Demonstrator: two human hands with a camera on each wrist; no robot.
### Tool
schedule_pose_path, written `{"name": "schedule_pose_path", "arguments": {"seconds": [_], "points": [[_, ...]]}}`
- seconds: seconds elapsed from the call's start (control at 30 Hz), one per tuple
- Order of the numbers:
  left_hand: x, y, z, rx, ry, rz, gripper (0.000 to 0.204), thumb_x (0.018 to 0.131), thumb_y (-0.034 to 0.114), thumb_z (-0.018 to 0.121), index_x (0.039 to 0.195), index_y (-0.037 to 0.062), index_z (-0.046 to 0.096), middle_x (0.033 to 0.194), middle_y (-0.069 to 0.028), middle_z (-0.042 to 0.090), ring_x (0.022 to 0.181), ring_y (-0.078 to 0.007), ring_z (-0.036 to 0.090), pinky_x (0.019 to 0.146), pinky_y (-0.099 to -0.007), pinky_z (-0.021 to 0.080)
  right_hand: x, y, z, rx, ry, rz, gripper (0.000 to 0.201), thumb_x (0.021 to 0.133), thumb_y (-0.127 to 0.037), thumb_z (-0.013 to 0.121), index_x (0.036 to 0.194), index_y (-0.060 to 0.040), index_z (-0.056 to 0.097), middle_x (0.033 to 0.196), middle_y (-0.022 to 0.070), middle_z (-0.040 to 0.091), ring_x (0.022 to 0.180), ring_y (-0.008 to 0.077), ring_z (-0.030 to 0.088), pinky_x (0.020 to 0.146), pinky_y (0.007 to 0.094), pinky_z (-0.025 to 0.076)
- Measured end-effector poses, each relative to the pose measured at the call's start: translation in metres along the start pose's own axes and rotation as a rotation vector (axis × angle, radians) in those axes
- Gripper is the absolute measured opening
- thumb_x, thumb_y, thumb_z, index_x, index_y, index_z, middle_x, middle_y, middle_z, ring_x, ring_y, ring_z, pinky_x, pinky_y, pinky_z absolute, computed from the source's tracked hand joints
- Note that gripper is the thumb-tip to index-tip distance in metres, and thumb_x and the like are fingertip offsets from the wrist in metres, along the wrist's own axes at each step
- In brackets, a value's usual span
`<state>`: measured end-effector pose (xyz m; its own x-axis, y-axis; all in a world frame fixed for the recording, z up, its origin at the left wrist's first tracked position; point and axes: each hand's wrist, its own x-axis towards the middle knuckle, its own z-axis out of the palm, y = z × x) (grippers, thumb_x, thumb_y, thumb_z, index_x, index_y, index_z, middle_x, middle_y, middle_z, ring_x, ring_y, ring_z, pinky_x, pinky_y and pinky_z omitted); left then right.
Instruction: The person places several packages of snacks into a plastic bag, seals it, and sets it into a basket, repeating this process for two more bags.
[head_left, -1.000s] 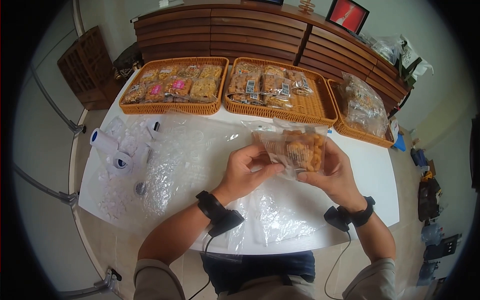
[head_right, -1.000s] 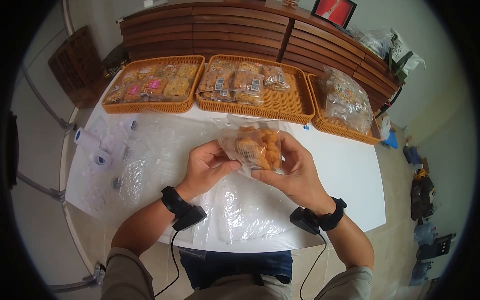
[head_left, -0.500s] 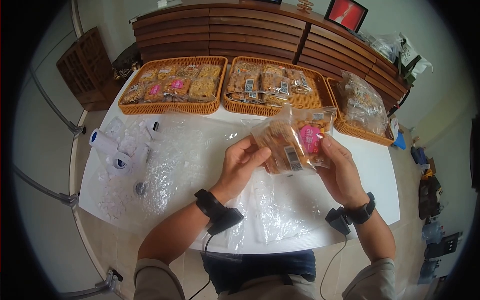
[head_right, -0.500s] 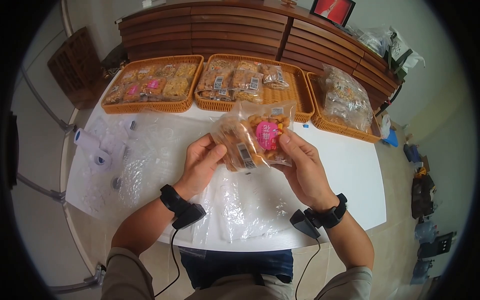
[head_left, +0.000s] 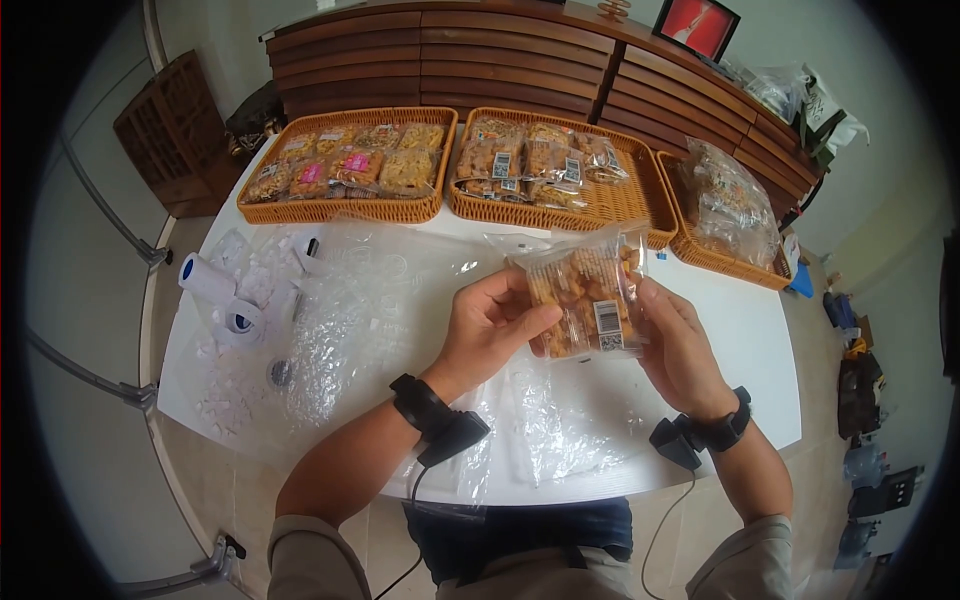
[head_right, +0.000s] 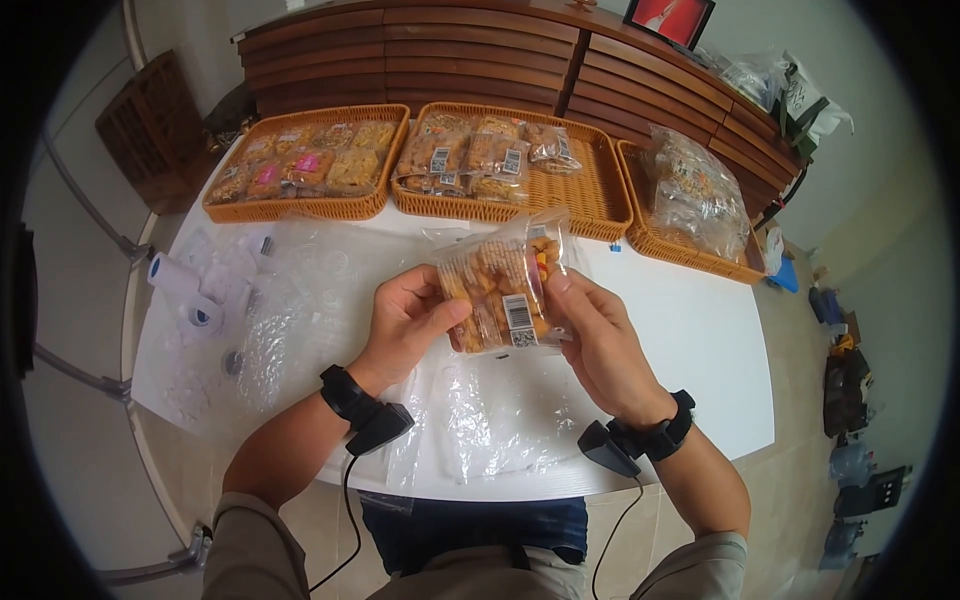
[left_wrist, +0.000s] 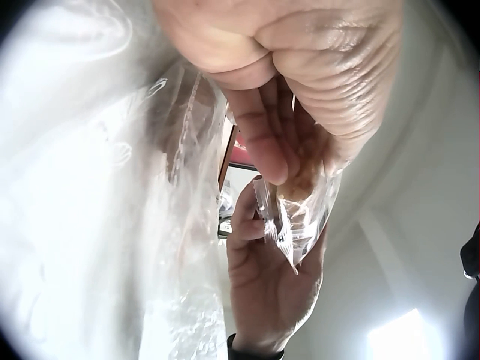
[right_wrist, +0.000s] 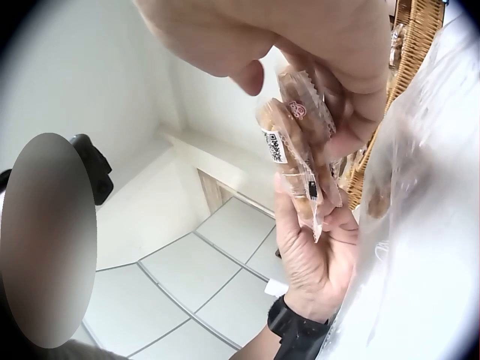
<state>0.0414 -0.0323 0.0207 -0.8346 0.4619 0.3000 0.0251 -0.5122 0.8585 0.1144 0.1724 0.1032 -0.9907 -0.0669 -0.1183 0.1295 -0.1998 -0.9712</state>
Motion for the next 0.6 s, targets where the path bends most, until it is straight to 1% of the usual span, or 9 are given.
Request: {"name": "schedule_pose_path", "arguments": {"seconds": [0.03,0.07,0.17,0.3,0.33,0.43,0.5,0.57,0.6], "points": [[0.0,0.0,0.0,-0.018,-0.007,-0.007,0.019,0.092,0.005,0.071,0.106,-0.0024,0.061,0.088,-0.0074,0.07,0.066,-0.01,0.065,0.055,-0.0245,0.054,-0.001,-0.002,0.003,-0.031,-0.012,0.0,0.041,0.102,-0.033,0.056,0.129,-0.0021,0.058,0.117,0.0045,0.065,0.106,0.0094,0.059,0.094,0.0275,0.047],[0.0,0.0,0.001,-0.002,-0.014,-0.021,0.018,0.091,0.005,0.071,0.105,-0.0022,0.061,0.086,-0.0071,0.07,0.065,-0.01,0.065,0.055,-0.0244,0.054,0.0,0.002,0.002,-0.112,-0.066,-0.06,0.041,0.099,-0.026,0.063,0.13,-0.0004,0.056,0.119,0.0063,0.065,0.109,0.0116,0.059,0.095,0.0283,0.047],[-0.001,0.006,0.005,0.031,-0.028,-0.06,0.017,0.091,0.005,0.071,0.103,-0.0017,0.061,0.082,-0.0067,0.07,0.063,-0.0101,0.064,0.054,-0.0244,0.053,-0.006,-0.003,0.011,-0.336,-0.11,-0.09,0.042,0.095,-0.016,0.068,0.131,0.0012,0.054,0.119,0.0074,0.065,0.111,0.014,0.059,0.096,0.0296,0.048],[-0.002,0.006,0.004,-0.007,-0.026,-0.054,0.017,0.091,0.004,0.071,0.103,-0.0021,0.061,0.081,-0.0073,0.069,0.061,-0.0108,0.064,0.053,-0.0246,0.053,-0.006,-0.005,0.011,-0.173,-0.073,-0.022,0.044,0.094,-0.013,0.068,0.132,0.0027,0.053,0.12,0.0083,0.065,0.108,0.015,0.061,0.096,0.0303,0.049],[-0.002,0.005,0.003,-0.031,-0.028,-0.044,0.017,0.091,0.004,0.071,0.103,-0.0023,0.061,0.081,-0.0075,0.069,0.062,-0.011,0.064,0.053,-0.0247,0.052,-0.006,-0.005,0.007,-0.17,-0.053,-0.05,0.043,0.094,-0.013,0.066,0.132,0.003,0.052,0.12,0.0089,0.065,0.106,0.0142,0.062,0.096,0.0304,0.048],[-0.002,0.005,0.004,0.007,0.005,-0.028,0.017,0.091,0.002,0.069,0.104,-0.0031,0.061,0.081,-0.0078,0.067,0.062,-0.0116,0.064,0.053,-0.0248,0.052,-0.018,-0.015,-0.007,0.049,0.03,-0.003,0.043,0.095,-0.014,0.063,0.131,0.007,0.051,0.121,0.013,0.065,0.106,0.0168,0.065,0.096,0.0317,0.05],[-0.003,0.006,0.003,0.068,-0.027,-0.024,0.015,0.092,0.003,0.066,0.105,-0.0029,0.06,0.08,-0.0077,0.065,0.063,-0.0124,0.063,0.055,-0.0258,0.052,-0.029,-0.019,-0.028,0.103,0.055,0.027,0.049,0.095,-0.022,0.061,0.133,0.0081,0.05,0.123,0.0175,0.065,0.106,0.0224,0.067,0.099,0.0357,0.051],[-0.003,0.007,0.005,0.135,-0.065,-0.005,0.014,0.096,0.007,0.062,0.107,-0.0007,0.059,0.076,-0.0076,0.062,0.063,-0.014,0.061,0.058,-0.0277,0.052,-0.045,-0.032,-0.03,0.154,-0.045,-0.025,0.056,0.095,-0.029,0.061,0.134,0.0091,0.048,0.126,0.0204,0.063,0.111,0.0251,0.066,0.101,0.0371,0.05],[-0.003,0.005,0.003,0.045,-0.062,-0.011,0.016,0.09,-0.002,0.068,0.104,-0.0047,0.061,0.084,-0.008,0.065,0.065,-0.0118,0.063,0.057,-0.0247,0.053,-0.055,-0.027,-0.043,0.149,0.012,-0.039,0.062,0.095,-0.035,0.058,0.135,0.0104,0.047,0.129,0.0241,0.061,0.113,0.0285,0.066,0.102,0.0386,0.05]]}}
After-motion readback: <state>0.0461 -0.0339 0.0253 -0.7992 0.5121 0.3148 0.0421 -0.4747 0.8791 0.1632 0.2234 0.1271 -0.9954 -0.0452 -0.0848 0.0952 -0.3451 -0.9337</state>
